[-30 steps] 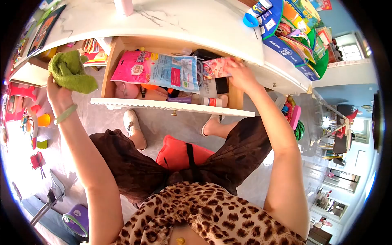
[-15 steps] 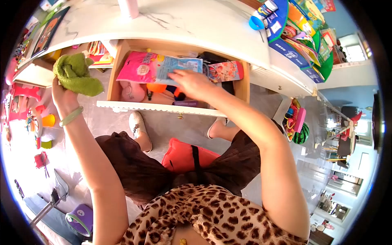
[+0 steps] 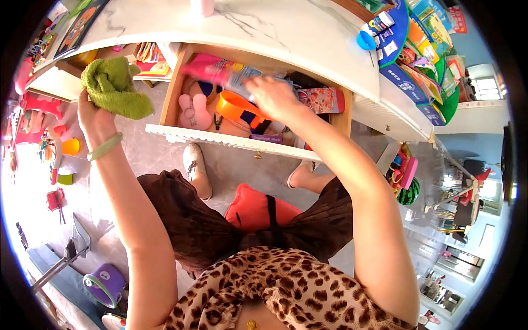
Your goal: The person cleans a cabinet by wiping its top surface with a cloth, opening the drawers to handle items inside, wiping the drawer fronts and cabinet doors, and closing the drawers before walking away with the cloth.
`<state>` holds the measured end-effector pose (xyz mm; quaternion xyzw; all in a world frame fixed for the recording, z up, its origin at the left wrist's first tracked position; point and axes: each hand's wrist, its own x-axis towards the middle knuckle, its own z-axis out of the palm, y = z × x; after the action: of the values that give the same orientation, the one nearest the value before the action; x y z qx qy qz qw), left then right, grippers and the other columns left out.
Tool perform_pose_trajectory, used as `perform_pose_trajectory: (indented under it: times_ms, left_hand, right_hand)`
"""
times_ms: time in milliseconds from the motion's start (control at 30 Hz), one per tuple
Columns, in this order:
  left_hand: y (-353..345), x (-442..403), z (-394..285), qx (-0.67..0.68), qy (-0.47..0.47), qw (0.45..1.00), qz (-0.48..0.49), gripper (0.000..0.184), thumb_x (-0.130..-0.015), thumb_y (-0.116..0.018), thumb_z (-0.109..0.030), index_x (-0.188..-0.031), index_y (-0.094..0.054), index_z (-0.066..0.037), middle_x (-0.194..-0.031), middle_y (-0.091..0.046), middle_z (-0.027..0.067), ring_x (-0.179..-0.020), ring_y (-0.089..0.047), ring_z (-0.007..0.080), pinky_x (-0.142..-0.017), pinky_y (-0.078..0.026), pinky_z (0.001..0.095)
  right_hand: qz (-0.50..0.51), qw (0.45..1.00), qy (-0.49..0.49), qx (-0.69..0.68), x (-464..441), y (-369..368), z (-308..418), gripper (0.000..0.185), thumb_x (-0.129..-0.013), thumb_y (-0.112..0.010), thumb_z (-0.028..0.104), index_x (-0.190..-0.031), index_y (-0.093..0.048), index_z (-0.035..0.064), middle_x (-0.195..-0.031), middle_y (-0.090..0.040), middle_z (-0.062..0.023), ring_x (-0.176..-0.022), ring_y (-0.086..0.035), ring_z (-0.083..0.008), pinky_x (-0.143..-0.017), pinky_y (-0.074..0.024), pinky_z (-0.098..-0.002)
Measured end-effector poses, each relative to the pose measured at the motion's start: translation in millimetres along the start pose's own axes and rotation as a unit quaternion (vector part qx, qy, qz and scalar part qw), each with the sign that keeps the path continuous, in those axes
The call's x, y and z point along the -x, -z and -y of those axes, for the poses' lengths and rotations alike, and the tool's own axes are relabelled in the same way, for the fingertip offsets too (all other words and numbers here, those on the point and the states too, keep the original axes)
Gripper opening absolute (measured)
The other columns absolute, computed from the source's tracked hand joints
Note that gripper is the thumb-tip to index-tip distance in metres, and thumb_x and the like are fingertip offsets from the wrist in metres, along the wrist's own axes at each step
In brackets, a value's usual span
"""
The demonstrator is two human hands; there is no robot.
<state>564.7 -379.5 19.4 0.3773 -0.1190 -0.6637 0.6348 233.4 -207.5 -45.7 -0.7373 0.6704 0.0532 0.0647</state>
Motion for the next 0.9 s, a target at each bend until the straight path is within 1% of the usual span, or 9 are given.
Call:
perform_pose_trajectory:
  times_ms: [100,233,333,433,533,733,800,867,900]
  left_hand:
    - [0,-1,2,-0.013,0.003,1.000,0.020,0.031,-0.091,-0.038,-0.017,-0.113,-0.052,0.001,-0.118,-0.055,0.0168,-0.110,-0.053,0.0312,-0.098,-0.041,0.0492]
    - [-12,15,3,-0.051,-0.040,0.998,-0.015,0.031,-0.093,-0.035,-0.012,-0.115,-0.051,0.001,-0.120,-0.054,0.0175,-0.109,-0.053,0.0332,-0.097,-0.042,0.0504]
    - [-13,14,5,-0.054,-0.043,0.997,-0.016,0.031,-0.093,-0.035,-0.013,-0.114,-0.051,0.002,-0.119,-0.054,0.0177,-0.109,-0.054,0.0328,-0.097,-0.042,0.0498]
    - [19,-21,-5,-0.066,-0.021,0.996,0.061,0.031,-0.092,-0.035,-0.016,-0.112,-0.053,0.000,-0.116,-0.057,0.0170,-0.108,-0.055,0.0317,-0.096,-0.043,0.0498]
    - [13,-15,-2,-0.084,-0.032,0.994,0.063,0.031,-0.092,-0.034,-0.015,-0.111,-0.053,0.000,-0.116,-0.057,0.0169,-0.108,-0.055,0.0313,-0.096,-0.043,0.0497]
    - [-4,-7,12,-0.117,-0.022,0.993,0.007,0.030,-0.093,-0.038,-0.018,-0.113,-0.053,-0.001,-0.117,-0.056,0.0150,-0.109,-0.054,0.0296,-0.096,-0.043,0.0476]
    - [-7,-5,16,-0.120,-0.013,0.993,0.015,0.030,-0.093,-0.038,-0.018,-0.113,-0.053,-0.002,-0.118,-0.055,0.0145,-0.110,-0.053,0.0295,-0.097,-0.042,0.0474]
    - [-12,-2,19,-0.110,0.008,0.993,0.031,0.031,-0.093,-0.039,-0.019,-0.113,-0.054,-0.002,-0.119,-0.055,0.0143,-0.112,-0.052,0.0295,-0.097,-0.042,0.0474]
    - [-16,-1,22,-0.115,0.005,0.993,0.024,0.031,-0.093,-0.039,-0.019,-0.114,-0.053,-0.002,-0.120,-0.055,0.0144,-0.112,-0.052,0.0296,-0.098,-0.042,0.0475]
  right_hand:
    - [0.141,0.988,0.007,-0.068,0,1,9,0.057,-0.085,-0.056,0.025,-0.135,-0.037,0.0066,-0.139,-0.037,-0.0154,-0.124,-0.042,-0.0305,-0.100,-0.0376,-0.0396]
    - [0.099,0.943,0.087,-0.305,-4,5,-33,0.069,-0.081,-0.063,0.040,-0.134,-0.040,0.0019,-0.139,-0.036,-0.0179,-0.126,-0.039,-0.0289,-0.104,-0.0322,-0.0352]
    - [0.061,0.915,-0.001,-0.398,22,17,-55,0.049,-0.083,-0.063,0.027,-0.126,-0.050,0.0062,-0.125,-0.054,-0.0139,-0.114,-0.052,-0.0255,-0.094,-0.0426,-0.0333]
    - [0.093,0.912,-0.101,-0.386,59,15,-83,0.031,-0.083,-0.062,0.020,-0.112,-0.059,0.0071,-0.105,-0.065,-0.0095,-0.097,-0.062,-0.0230,-0.082,-0.0485,-0.0323]
    - [0.128,0.948,-0.066,-0.283,91,-9,-98,0.030,-0.078,-0.063,0.027,-0.101,-0.064,0.0078,-0.092,-0.067,-0.0080,-0.087,-0.064,-0.0217,-0.078,-0.0494,-0.0338]
    - [0.224,0.940,-0.070,-0.247,80,-20,-67,0.036,-0.076,-0.065,0.025,-0.107,-0.061,0.0075,-0.096,-0.066,-0.0102,-0.092,-0.063,-0.0223,-0.078,-0.0485,-0.0336]
    - [0.071,0.874,-0.018,-0.480,65,-50,-78,0.040,-0.083,-0.064,0.024,-0.117,-0.054,0.0050,-0.112,-0.062,-0.0098,-0.101,-0.059,-0.0180,-0.086,-0.0454,-0.0322]
    - [0.058,0.756,-0.114,-0.642,53,-32,-77,0.045,-0.087,-0.060,0.020,-0.127,-0.047,0.0043,-0.127,-0.052,-0.0094,-0.115,-0.049,-0.0160,-0.094,-0.0402,-0.0321]
    - [0.003,0.741,-0.099,-0.665,47,-31,-78,0.047,-0.088,-0.059,0.019,-0.130,-0.044,0.0040,-0.130,-0.049,-0.0103,-0.118,-0.047,-0.0168,-0.096,-0.0387,-0.0317]
